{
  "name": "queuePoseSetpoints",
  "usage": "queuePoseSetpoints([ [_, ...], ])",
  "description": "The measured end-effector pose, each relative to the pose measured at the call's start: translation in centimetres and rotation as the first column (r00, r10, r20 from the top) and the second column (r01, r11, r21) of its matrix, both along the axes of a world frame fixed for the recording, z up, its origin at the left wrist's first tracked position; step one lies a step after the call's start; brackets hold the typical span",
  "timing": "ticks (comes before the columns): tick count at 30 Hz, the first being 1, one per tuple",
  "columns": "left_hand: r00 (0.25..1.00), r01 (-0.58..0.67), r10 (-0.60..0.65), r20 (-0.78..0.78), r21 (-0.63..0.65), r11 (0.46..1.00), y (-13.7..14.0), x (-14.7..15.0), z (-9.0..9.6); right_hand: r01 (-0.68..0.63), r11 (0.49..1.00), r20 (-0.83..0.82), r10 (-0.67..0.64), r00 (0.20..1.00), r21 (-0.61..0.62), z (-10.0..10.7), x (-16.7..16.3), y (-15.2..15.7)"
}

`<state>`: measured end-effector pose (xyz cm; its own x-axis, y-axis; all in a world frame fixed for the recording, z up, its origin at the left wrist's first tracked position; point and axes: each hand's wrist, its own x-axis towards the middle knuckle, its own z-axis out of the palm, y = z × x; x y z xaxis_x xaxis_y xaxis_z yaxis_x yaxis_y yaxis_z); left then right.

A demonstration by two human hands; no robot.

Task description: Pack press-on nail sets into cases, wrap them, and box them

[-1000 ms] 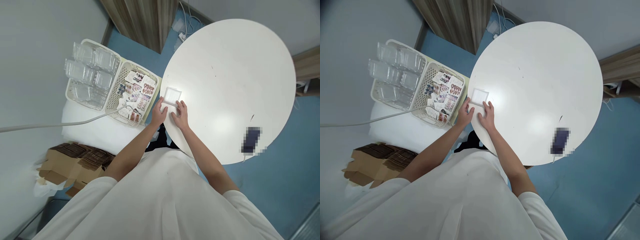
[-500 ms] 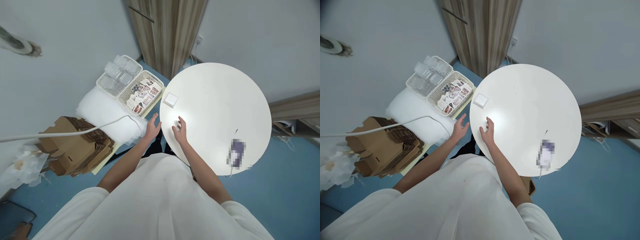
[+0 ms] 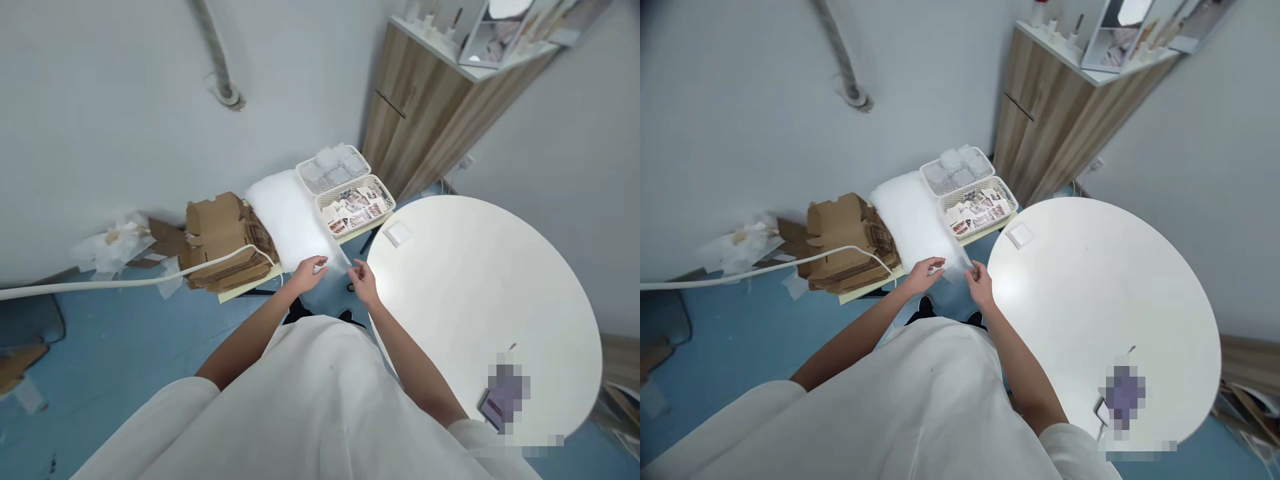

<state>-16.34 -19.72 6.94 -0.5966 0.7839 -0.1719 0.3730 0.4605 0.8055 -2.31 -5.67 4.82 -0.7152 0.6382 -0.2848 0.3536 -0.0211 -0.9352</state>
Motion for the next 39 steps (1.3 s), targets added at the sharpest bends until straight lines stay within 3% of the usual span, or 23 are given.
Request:
queuePoseSetpoints([
  [3, 0.974, -0.158, 0.153, -0.166, -0.019, 0.987, -3.8, -3.0, 0.5, -0.18, 0.977, 0.052, 0.175, 0.983, 0.117, 0.5, -4.2, -1.9],
  [5, 0.937, -0.26, 0.243, -0.251, -0.035, 0.965, -6.8, -5.2, 0.5, -0.292, 0.923, 0.128, 0.267, 0.955, 0.251, 0.8, -7.5, -3.7],
  [8, 0.907, -0.337, 0.288, -0.307, -0.119, 0.934, -11.7, -8.4, -0.1, -0.414, 0.802, 0.247, 0.337, 0.909, 0.43, 0.9, -12.7, -7.2],
  [12, 0.899, -0.368, 0.254, -0.356, -0.301, 0.88, -17.3, -11.7, -1.5, -0.578, 0.61, 0.399, 0.418, 0.816, 0.542, 1.2, -19.3, -12.2],
  [16, 0.917, -0.333, 0.178, -0.357, -0.439, 0.834, -20.5, -13.2, -3.0, -0.661, 0.409, 0.562, 0.348, 0.75, 0.629, 1.6, -23.9, -15.8],
  [19, 0.929, -0.309, 0.168, -0.33, -0.442, 0.842, -21.6, -13.5, -3.9, -0.724, 0.313, 0.659, 0.3, 0.689, 0.614, 1.5, -25.8, -16.9],
  [22, 0.928, -0.32, 0.195, -0.319, -0.407, 0.855, -22.2, -13.5, -4.6, -0.77, 0.309, 0.726, 0.268, 0.634, 0.559, 1.3, -26.8, -17.1],
  [26, 0.924, -0.309, 0.188, -0.332, -0.363, 0.879, -22.7, -13.9, -4.9, -0.762, 0.388, 0.73, 0.264, 0.63, 0.517, 1.5, -27.0, -16.3],
  [30, 0.932, -0.206, 0.065, -0.357, -0.375, 0.904, -22.9, -14.7, -4.9, -0.68, 0.492, 0.617, 0.315, 0.721, 0.543, 2.1, -25.9, -15.6],
  [32, 0.925, -0.189, 0.02, -0.378, -0.417, 0.889, -22.7, -15.1, -4.8, -0.593, 0.492, 0.5, 0.322, 0.804, 0.637, 2.2, -24.7, -16.0],
  [34, 0.917, -0.185, -0.013, -0.398, -0.454, 0.872, -22.5, -15.3, -4.7, -0.516, 0.414, 0.384, 0.363, 0.849, 0.749, 2.1, -23.4, -17.0],
  [35, 0.913, -0.181, -0.027, -0.407, -0.465, 0.867, -22.4, -15.4, -4.7, -0.535, 0.357, 0.372, 0.434, 0.821, 0.766, 1.9, -22.8, -17.7],
  [37, 0.904, -0.17, -0.053, -0.423, -0.473, 0.864, -22.4, -15.4, -4.5, -0.666, 0.183, 0.451, 0.606, 0.655, 0.723, 1.3, -21.8, -19.2],
  [39, 0.896, -0.176, -0.056, -0.44, -0.468, 0.866, -22.5, -15.4, -4.1, -0.76, 0.081, 0.563, 0.623, 0.543, 0.644, 0.4, -21.4, -20.4],
])
